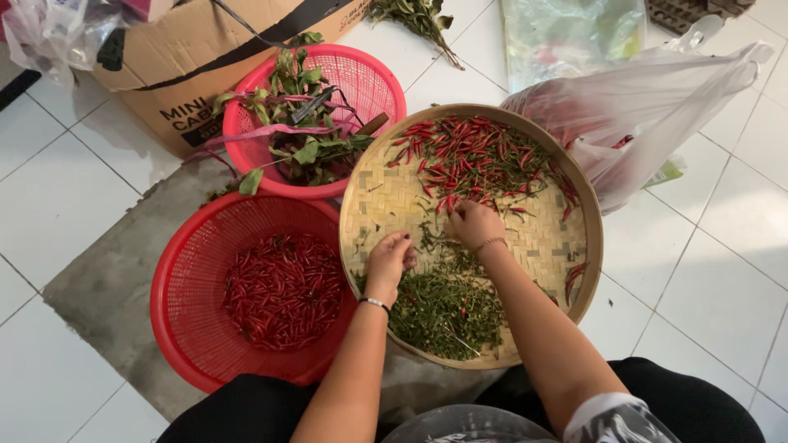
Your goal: The person sits on the floor and removes stems from red chili peppers, placing the peppers into a red basket and the stems into a woven tray. The task continues throughout the clip with consistent hand movements.
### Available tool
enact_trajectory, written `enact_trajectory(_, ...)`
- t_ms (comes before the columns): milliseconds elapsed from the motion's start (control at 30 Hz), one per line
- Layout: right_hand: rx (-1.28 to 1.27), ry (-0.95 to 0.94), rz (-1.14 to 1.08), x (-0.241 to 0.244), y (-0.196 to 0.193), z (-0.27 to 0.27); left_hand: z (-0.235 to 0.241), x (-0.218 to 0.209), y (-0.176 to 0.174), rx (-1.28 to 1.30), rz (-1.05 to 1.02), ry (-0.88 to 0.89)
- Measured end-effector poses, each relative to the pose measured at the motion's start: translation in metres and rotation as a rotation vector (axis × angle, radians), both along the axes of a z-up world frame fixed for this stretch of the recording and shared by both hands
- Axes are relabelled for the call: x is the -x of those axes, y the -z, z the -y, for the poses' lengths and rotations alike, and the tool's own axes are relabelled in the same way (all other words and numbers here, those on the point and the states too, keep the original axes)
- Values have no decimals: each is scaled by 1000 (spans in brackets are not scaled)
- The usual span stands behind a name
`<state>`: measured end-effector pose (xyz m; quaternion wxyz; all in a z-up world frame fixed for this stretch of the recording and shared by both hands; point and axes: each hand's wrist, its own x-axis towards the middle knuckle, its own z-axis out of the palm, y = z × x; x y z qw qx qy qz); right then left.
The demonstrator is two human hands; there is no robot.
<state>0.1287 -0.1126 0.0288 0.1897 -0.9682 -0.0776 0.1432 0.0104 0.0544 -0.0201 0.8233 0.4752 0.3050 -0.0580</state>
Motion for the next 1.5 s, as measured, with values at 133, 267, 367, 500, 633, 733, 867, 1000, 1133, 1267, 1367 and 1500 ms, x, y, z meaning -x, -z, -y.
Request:
enact_trajectory(133,-210,-241,97,37,5,13,10,0,7,-26,-20,58)
enact_trajectory(267,-221,-282,-50,73,5,17,21,5,15,-173,72,127)
enact_trajectory(367,-337,-217,-137,77,10,12,29,3,17,-314,140,88)
enact_trajectory(500,-170,-264,-88,66,16,8,30,2,12,-429,251,-34)
enact_trajectory(633,-324,-192,-208,40,11,6,14,2,2,-212,225,-135)
enact_trajectory(733,-578,-208,-439,35,6,-3,4,3,-6,-160,127,-153)
enact_trajectory(867,-370,-273,-225,47,1,-16,7,3,-16,-168,145,-104)
enact_trajectory(1000,221,-321,-67,51,-11,-22,10,8,-19,-407,192,-84)
enact_trajectory(1133,228,-195,-44,23,-24,-23,-3,1,-13,-235,139,-216)
enact_trajectory(1267,194,-121,73,3,-14,-27,-7,1,-5,58,122,-249)
enact_trajectory(1367,122,-64,32,-1,-4,-25,-4,-3,-10,65,85,-200)
enact_trajectory(1500,-105,-208,106,21,7,-10,4,-4,-19,26,-8,-82)
